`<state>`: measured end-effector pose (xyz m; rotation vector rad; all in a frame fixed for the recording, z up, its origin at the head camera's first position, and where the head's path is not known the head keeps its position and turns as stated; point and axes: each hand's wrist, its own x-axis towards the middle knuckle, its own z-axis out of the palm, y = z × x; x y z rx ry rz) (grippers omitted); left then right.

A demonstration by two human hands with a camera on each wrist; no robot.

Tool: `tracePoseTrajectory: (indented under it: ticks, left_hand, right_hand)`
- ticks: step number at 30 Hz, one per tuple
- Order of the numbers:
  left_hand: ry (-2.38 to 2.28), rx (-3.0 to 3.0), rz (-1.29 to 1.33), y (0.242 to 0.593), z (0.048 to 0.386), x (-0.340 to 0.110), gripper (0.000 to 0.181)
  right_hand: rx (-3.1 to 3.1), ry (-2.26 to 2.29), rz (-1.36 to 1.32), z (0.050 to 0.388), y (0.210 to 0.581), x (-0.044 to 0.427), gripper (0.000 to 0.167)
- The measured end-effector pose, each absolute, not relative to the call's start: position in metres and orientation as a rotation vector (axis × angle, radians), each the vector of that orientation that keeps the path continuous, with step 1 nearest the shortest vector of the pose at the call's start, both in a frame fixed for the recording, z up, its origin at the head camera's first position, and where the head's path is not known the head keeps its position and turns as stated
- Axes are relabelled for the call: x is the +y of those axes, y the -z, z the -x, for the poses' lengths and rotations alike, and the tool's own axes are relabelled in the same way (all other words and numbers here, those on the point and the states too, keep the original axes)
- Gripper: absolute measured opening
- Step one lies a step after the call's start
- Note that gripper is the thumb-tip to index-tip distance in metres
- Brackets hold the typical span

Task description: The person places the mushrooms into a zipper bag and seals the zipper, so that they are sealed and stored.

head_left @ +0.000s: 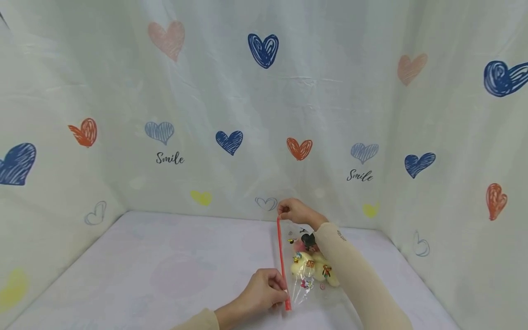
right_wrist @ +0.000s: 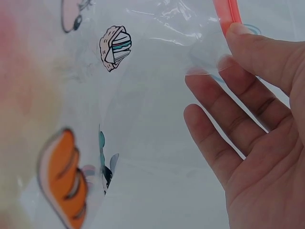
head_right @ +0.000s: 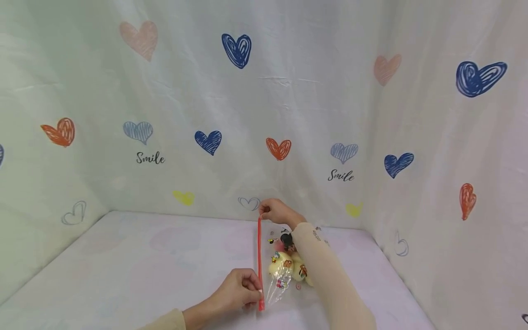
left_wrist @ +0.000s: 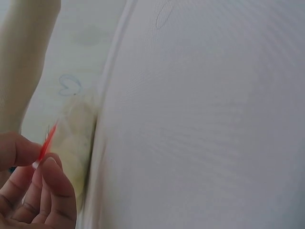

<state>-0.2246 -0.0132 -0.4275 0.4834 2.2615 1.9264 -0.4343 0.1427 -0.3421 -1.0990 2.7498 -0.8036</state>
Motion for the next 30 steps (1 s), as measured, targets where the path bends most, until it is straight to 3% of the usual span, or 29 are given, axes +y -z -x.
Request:
tracePoseTrajectory:
  ticks: [30]
  left_hand:
    - [-1.899,2.269,-0.44,0.4228,0.2175,-0.0115,0.011]
  right_hand:
    - [2.748,0.78,1.052,0.4355,0.3396,0.1425,0.01]
